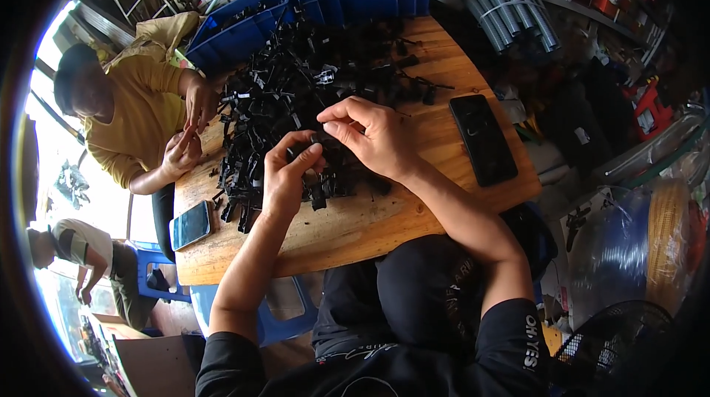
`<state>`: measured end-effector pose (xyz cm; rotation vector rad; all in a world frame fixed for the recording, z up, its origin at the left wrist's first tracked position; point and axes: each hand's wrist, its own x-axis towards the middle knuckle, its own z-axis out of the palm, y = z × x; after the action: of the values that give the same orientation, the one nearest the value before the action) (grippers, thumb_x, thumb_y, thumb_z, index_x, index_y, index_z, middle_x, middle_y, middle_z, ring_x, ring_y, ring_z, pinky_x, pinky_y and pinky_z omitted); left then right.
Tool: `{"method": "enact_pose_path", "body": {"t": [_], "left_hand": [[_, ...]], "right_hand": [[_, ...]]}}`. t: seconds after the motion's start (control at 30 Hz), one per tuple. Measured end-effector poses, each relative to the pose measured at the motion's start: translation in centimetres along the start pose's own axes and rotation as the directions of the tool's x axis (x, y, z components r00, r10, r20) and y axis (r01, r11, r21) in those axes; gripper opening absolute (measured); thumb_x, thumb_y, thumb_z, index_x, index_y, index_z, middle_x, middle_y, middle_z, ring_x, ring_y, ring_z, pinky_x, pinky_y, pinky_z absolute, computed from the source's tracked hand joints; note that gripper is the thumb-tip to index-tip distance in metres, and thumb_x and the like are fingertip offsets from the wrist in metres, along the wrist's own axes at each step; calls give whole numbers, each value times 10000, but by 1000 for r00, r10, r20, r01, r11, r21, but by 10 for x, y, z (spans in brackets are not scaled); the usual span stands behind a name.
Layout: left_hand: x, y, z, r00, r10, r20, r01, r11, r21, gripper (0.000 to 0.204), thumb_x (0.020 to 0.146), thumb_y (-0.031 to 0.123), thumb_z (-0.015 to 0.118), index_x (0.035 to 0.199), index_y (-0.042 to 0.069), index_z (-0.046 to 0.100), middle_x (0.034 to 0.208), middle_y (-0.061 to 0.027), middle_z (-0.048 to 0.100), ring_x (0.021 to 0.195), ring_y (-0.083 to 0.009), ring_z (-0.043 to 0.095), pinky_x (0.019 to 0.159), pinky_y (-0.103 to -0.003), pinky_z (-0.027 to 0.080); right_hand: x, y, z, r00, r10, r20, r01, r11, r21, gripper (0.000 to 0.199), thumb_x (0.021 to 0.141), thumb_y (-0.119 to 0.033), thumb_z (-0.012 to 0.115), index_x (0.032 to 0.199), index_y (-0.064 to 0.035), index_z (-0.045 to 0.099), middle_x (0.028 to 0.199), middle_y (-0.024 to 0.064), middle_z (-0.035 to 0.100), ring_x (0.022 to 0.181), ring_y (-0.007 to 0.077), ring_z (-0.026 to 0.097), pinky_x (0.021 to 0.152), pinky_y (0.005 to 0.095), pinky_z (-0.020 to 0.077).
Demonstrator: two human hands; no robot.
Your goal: Inspecting and sorting small black plastic components on a wooden workbench.
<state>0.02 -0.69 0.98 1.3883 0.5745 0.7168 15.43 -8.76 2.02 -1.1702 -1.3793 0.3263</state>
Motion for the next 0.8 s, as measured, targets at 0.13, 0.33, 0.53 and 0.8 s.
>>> {"method": "enact_pose_path", "body": {"t": [0.13,0.33,0.53,0.8], "left_hand": [[-1,-4,1,994,99,-39,-97,994,49,150,804,30,652,946,6,609,816,-4,591,663,-67,525,610,-208,444],[-1,-5,3,840,540,52,-502,738,451,193,727,-35,672,900,-12,588,861,-77,582,716,-166,578,633,-256,473],[3,0,-7,871,485,75,-466,769,437,169,770,6,660,925,3,593,796,-49,574,683,-123,557,589,-235,449],[10,-1,-11,997,-69,17,71,977,-200,146,882,190,585,900,45,582,698,-9,566,608,-69,490,566,-194,387]], "right_hand": [[-1,8,3,996,-11,91,11,1000,5,62,867,-69,595,898,-15,606,879,7,589,775,70,553,678,211,471],[1,8,-2,903,311,295,-405,844,351,102,859,-124,615,835,-33,574,780,-13,572,748,43,507,680,187,410],[1,4,4,923,300,241,-354,906,231,143,858,-152,623,901,-22,584,802,-4,587,740,61,525,669,208,431],[-3,0,2,933,-279,226,349,849,-396,498,712,-137,736,1156,-38,533,1004,93,583,872,228,597,741,315,510]]}}
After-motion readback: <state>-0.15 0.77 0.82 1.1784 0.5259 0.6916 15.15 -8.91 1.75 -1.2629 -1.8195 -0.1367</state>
